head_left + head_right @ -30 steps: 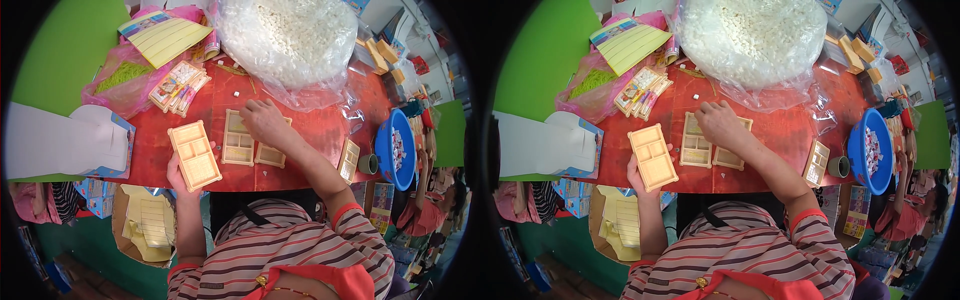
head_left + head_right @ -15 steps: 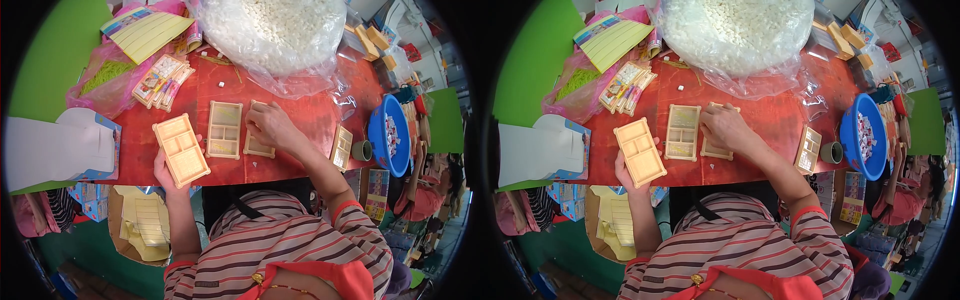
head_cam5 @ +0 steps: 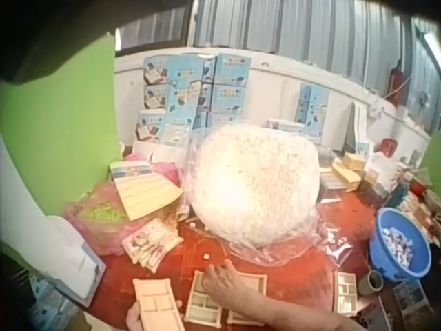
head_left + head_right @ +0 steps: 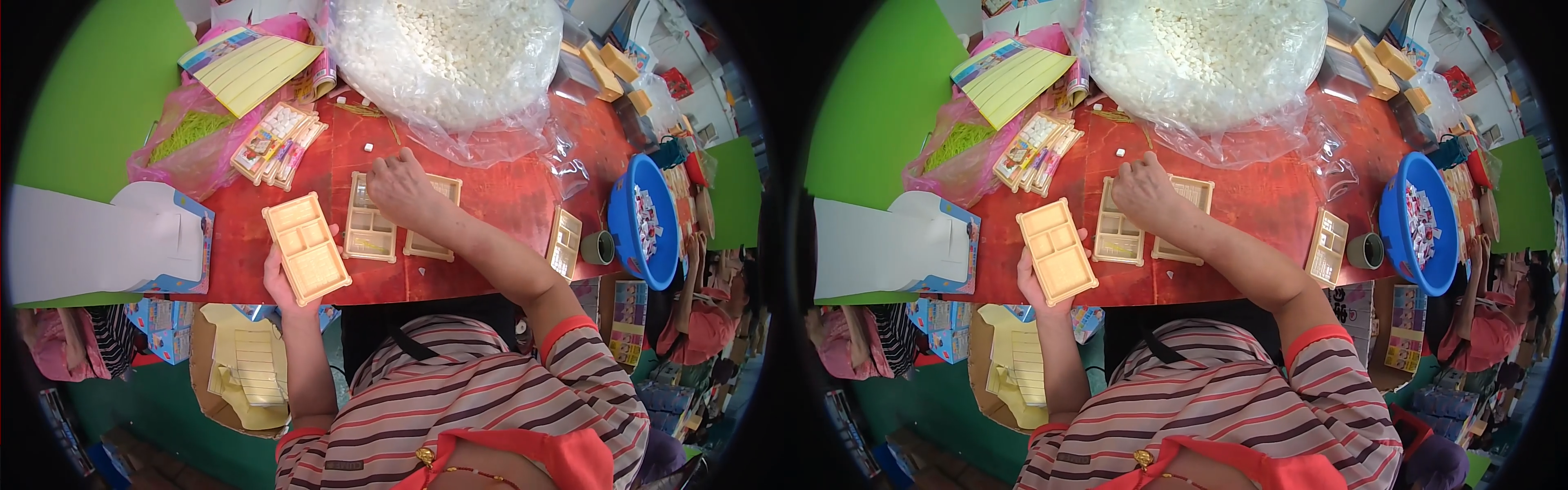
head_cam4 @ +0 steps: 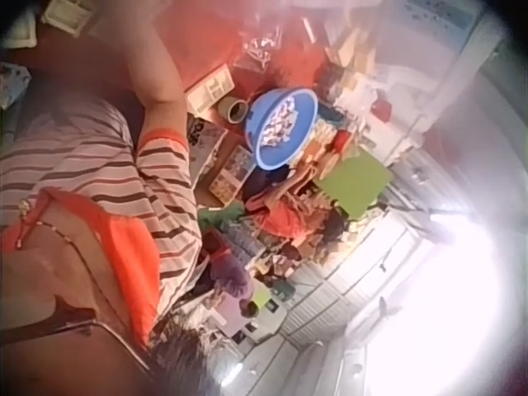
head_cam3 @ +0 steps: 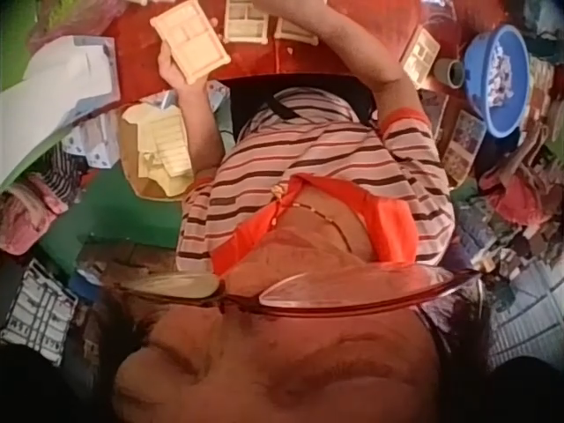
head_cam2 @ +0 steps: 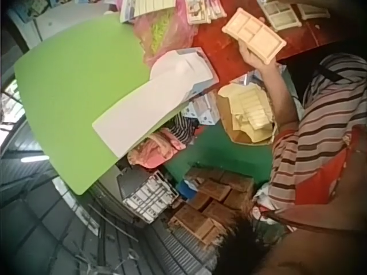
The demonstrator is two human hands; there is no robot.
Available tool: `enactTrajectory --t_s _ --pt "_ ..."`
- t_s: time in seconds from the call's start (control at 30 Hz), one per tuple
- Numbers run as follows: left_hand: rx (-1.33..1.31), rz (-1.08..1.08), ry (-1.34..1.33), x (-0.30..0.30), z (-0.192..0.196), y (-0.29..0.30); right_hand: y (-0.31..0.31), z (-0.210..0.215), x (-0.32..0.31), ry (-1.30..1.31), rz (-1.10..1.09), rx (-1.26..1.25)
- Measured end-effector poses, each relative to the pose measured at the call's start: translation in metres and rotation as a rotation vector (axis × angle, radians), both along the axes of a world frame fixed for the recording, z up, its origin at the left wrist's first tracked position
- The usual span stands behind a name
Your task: Packing small white cubes into partitioned plastic trays on a workbench.
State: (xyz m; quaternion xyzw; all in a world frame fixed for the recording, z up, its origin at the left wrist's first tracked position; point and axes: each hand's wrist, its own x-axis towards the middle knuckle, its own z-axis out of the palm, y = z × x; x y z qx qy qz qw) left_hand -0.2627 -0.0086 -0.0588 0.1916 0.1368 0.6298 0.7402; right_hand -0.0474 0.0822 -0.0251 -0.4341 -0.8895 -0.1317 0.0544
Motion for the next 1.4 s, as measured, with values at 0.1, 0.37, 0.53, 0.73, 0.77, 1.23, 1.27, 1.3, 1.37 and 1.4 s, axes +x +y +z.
enactTrajectory --t_s 0.1,0.37,0.53,0.73,0.77,1.23,1.27,1.3,1.37,1.4 --pt "-0.029 0.027 0.019 -0.001 0.001 -0.003 0.008 -0.001 0.002 0.036 -0.034 -0.049" --pt "-0.026 0.004 -0.028 -0.002 -0.006 -0.001 -0.034 0.016 0.045 0.313 -0.089 -0.135" --pt "-0.038 -0.007 -0.015 -0.003 -0.002 0.001 -0.084 0.015 0.067 0.26 -0.012 -0.167" --pt "-0.035 0.03 -0.019 -0.006 -0.005 -0.006 -0.107 0.015 0.075 0.408 -0.119 -0.239" --pt "-0.039 0.044 -0.008 -0.004 -0.004 -0.005 -0.11 0.014 0.075 0.417 -0.111 -0.226" --pt "-0.044 0.125 0.045 0.029 0.028 -0.04 -0.075 -0.008 0.012 0.385 -0.051 -0.173" --pt "-0.065 0.098 0.08 0.033 0.028 -0.041 -0.076 -0.002 0.012 0.516 -0.039 -0.171" --pt "-0.084 0.07 0.111 0.04 0.027 -0.041 -0.077 0.007 0.013 0.644 -0.028 -0.167" --pt "-0.176 0.162 0.127 0.058 0.028 -0.044 -0.091 0.034 0.023 0.771 -0.002 -0.157" --pt "-0.093 0.132 0.179 0.067 0.029 -0.043 -0.101 0.048 0.029 0.865 0.012 -0.419"
